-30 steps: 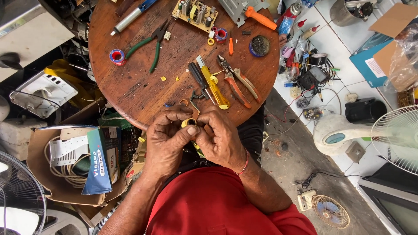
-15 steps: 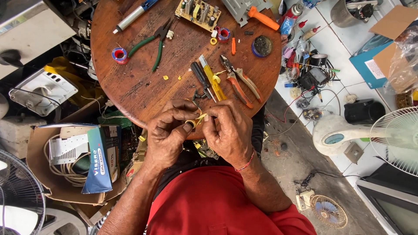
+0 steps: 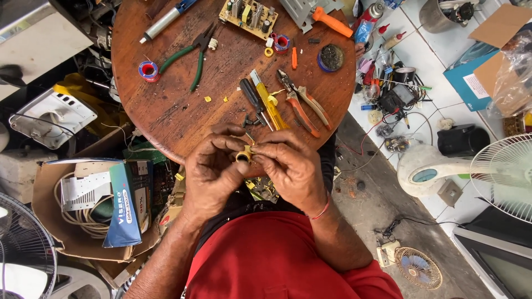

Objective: Wrapping a small electronic component with yellow insulating tape on a repair workbench.

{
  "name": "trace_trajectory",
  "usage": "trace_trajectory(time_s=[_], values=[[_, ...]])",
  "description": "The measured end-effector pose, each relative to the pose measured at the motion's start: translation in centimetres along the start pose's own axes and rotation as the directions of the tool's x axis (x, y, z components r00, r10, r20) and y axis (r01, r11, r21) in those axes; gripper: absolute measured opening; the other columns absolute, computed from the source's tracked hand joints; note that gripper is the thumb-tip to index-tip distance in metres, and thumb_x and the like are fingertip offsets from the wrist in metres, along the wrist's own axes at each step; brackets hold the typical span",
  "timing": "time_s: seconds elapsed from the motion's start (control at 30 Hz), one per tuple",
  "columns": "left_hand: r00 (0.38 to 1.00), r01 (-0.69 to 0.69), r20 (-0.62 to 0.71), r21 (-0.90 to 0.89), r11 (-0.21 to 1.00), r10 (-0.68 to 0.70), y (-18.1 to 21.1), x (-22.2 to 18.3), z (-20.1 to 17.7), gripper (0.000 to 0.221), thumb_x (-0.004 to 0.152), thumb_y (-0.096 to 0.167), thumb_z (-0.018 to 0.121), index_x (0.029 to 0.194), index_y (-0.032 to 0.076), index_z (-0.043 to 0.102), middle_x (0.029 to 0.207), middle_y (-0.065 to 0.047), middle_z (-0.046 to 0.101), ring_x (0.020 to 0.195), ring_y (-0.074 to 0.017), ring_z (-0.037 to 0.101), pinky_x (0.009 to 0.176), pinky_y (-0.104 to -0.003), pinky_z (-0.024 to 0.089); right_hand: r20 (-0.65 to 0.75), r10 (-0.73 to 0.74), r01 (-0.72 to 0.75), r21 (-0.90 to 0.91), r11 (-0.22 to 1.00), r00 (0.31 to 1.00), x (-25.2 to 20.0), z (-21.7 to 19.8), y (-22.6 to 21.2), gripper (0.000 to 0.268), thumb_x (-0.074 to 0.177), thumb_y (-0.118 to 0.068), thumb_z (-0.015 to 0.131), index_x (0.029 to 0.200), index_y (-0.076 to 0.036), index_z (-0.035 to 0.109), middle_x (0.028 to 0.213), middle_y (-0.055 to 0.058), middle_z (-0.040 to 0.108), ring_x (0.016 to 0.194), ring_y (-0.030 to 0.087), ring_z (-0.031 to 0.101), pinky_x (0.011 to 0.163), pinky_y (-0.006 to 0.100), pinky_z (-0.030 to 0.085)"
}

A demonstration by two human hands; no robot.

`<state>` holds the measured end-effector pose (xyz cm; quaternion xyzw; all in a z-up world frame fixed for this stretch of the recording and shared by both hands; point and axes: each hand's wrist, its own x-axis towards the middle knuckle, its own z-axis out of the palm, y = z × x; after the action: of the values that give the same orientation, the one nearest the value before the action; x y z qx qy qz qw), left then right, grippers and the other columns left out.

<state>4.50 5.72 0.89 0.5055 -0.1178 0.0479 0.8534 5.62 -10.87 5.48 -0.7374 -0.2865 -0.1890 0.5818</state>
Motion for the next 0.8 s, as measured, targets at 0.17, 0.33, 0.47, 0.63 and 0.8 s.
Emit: trace_trajectory(time_s=[0.17,0.33,0.47,0.63,0.8], values=[[0.992,-0.079,-0.082,0.159,0.984,0.093,0.2,-0.2,1.2,0.032,0.080,-0.001,0.085,0.104,-0.007,0.065,0.114,-0.018,0.058,0.098,-0.0188,0.065,0.083,-0.028,0.061,-0.007,-0.002,0.001,-0.145,0.989,1.000,-0.8,0.3,0.2,0.008,0.099,-0.004,0.061,0.097,-0.001,0.069,0.091,0.011,0.063,0.077,0.023,0.071,0.061,0.032,0.061],[0.980,-0.152,-0.064,0.364,0.919,0.188,1.2,0.0,1.4,0.030,0.081,-0.002,0.084,0.107,-0.011,0.073,0.099,-0.021,0.065,0.086,-0.0236,0.065,0.077,-0.033,0.058,-0.069,0.122,-0.127,-0.083,0.988,0.990,-1.9,0.4,1.3,0.017,0.103,-0.003,0.053,0.089,-0.002,0.063,0.083,0.014,0.058,0.080,0.029,0.068,0.063,0.036,0.053],[0.993,-0.117,0.015,0.305,0.945,0.119,0.8,-0.2,0.7,0.026,0.091,0.004,0.072,0.113,-0.010,0.071,0.104,-0.022,0.069,0.094,-0.0255,0.066,0.083,-0.033,0.058,-0.053,0.197,-0.200,-0.053,0.978,0.979,-0.9,-0.5,0.7,0.015,0.102,-0.006,0.057,0.090,-0.002,0.065,0.081,0.012,0.060,0.080,0.026,0.064,0.072,0.038,0.053],[0.995,0.000,0.094,0.169,0.986,-0.016,-0.2,-0.6,-0.4,0.035,0.099,0.006,0.059,0.128,-0.013,0.061,0.111,-0.025,0.068,0.106,-0.0282,0.064,0.093,-0.038,0.055,-0.021,0.188,-0.190,-0.082,0.978,0.982,-0.4,-0.6,0.0,0.014,0.103,-0.008,0.056,0.093,-0.003,0.064,0.086,0.013,0.062,0.074,0.024,0.063,0.066,0.035,0.053],[0.999,0.021,-0.022,-0.132,0.991,-0.024,-2.1,-0.7,-0.2,0.038,0.088,-0.004,0.074,0.122,-0.005,0.057,0.110,-0.017,0.062,0.095,-0.0181,0.063,0.072,-0.026,0.062,0.003,0.157,-0.157,-0.048,0.986,0.988,0.6,0.2,-2.0,0.014,0.102,-0.005,0.054,0.094,-0.001,0.065,0.084,0.015,0.064,0.074,0.023,0.061,0.061,0.032,0.048]])
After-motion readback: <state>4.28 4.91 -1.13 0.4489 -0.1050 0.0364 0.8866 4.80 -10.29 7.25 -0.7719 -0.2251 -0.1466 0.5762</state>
